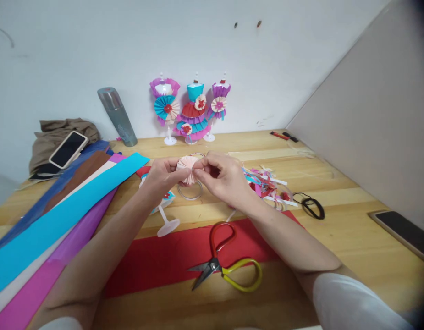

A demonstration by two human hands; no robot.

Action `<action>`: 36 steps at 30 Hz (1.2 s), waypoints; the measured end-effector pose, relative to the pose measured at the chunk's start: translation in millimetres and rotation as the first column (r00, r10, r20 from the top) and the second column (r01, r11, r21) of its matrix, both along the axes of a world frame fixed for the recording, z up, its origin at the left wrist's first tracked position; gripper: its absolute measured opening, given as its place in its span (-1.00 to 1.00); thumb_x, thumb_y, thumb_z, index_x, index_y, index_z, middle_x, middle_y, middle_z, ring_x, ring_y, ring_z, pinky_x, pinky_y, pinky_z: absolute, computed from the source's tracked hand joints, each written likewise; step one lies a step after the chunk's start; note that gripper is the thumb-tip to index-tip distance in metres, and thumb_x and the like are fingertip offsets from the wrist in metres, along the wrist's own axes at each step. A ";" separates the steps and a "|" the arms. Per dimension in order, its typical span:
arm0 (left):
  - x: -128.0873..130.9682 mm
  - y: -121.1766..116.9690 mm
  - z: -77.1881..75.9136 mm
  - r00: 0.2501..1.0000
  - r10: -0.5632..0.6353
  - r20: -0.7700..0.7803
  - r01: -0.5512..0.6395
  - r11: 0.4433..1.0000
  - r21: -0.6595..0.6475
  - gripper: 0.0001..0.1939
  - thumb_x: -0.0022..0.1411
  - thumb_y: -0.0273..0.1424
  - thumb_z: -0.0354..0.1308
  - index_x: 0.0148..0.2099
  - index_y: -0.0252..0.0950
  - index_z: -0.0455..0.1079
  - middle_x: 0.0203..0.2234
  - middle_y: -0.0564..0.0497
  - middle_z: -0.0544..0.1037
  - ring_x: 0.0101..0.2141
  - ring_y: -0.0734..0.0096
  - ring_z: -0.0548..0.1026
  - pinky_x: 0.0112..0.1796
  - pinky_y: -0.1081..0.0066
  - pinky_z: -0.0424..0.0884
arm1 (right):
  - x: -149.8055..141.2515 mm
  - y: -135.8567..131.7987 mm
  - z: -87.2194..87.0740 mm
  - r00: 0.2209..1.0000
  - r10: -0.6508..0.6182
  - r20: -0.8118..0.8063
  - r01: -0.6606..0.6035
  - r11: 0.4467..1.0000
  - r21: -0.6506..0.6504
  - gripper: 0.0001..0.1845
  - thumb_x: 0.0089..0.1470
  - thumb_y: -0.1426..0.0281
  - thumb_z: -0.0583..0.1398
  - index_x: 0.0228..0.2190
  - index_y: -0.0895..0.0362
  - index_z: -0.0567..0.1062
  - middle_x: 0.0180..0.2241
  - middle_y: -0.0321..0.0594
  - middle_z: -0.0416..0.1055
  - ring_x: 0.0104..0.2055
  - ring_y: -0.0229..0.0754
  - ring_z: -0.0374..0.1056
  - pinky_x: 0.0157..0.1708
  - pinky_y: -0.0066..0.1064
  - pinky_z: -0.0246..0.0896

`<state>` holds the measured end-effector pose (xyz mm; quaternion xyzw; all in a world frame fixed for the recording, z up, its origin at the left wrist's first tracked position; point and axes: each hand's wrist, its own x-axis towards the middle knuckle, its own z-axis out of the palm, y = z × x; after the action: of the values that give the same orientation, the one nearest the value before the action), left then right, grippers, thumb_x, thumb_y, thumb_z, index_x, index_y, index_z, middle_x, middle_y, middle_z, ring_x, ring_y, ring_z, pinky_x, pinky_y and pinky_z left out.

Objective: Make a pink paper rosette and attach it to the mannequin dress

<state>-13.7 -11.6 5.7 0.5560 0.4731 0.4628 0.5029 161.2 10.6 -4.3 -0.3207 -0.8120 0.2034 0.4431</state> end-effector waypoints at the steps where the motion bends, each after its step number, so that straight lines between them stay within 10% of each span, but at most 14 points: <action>1: -0.2 0.2 -0.4 1.000 0.011 0.007 -0.011 1.000 0.001 -0.85 -0.10 -0.32 0.29 -0.52 -0.32 0.52 -0.61 0.03 0.57 -0.51 0.39 0.51 -0.41 0.42 0.47 | 0.6 -0.2 0.5 1.000 0.006 0.007 -0.006 1.000 -0.003 -0.87 0.09 0.48 0.20 -0.48 0.13 0.51 -0.57 -0.36 0.31 -0.52 -0.32 0.17 -0.43 -0.40 0.06; 9: -7.1 3.3 -5.3 0.998 0.030 0.050 -0.032 0.999 0.029 -0.86 -0.03 -0.36 0.29 -0.41 -0.34 0.60 -0.53 0.00 0.62 -0.45 0.37 0.55 -0.37 0.43 0.51 | 8.4 0.4 3.8 0.998 -0.064 -0.013 0.065 0.996 0.055 -0.89 0.14 0.42 0.20 -0.30 0.13 0.55 -0.51 -0.31 0.33 -0.47 -0.25 0.23 -0.38 -0.33 0.15; 16: -3.6 -1.9 1.2 1.000 0.000 -0.016 0.001 0.999 0.054 -0.84 -0.03 -0.32 0.34 -0.48 -0.33 0.56 -0.59 0.02 0.57 -0.49 0.41 0.50 -0.40 0.47 0.46 | 4.4 6.1 -0.6 0.994 0.023 -0.109 -0.027 0.999 -0.029 -0.57 0.09 0.30 0.26 0.01 0.10 0.47 -0.03 -0.06 0.51 -0.09 -0.05 0.42 -0.18 -0.21 0.32; 25: -3.4 -1.9 -3.8 0.988 -0.003 -0.157 0.027 0.988 0.150 -0.84 -0.01 -0.35 0.28 -0.52 -0.34 0.49 -0.61 0.04 0.54 -0.53 0.47 0.45 -0.46 0.50 0.39 | -7.0 9.6 -7.9 0.983 0.000 -0.185 -0.048 0.965 -0.258 -0.82 0.02 0.27 0.24 -0.40 0.13 0.50 -0.45 -0.23 0.45 -0.40 -0.19 0.35 -0.41 -0.35 0.20; 36: -4.7 3.3 -7.2 0.998 -0.048 0.037 0.044 0.996 0.081 -0.73 -0.11 -0.26 0.48 -0.42 -0.35 0.58 -0.58 0.02 0.59 -0.48 0.41 0.52 -0.39 0.45 0.54 | -7.1 13.2 -7.4 0.936 0.014 -0.351 -0.170 0.892 -0.418 -0.77 -0.08 0.21 0.28 -0.47 0.11 0.44 -0.55 -0.32 0.37 -0.50 -0.26 0.26 -0.45 -0.37 0.16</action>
<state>-18.4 -8.3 -1.4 0.5775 0.4314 0.4804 0.4997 154.1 23.8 -11.7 -0.3338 -0.6703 0.4556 0.4814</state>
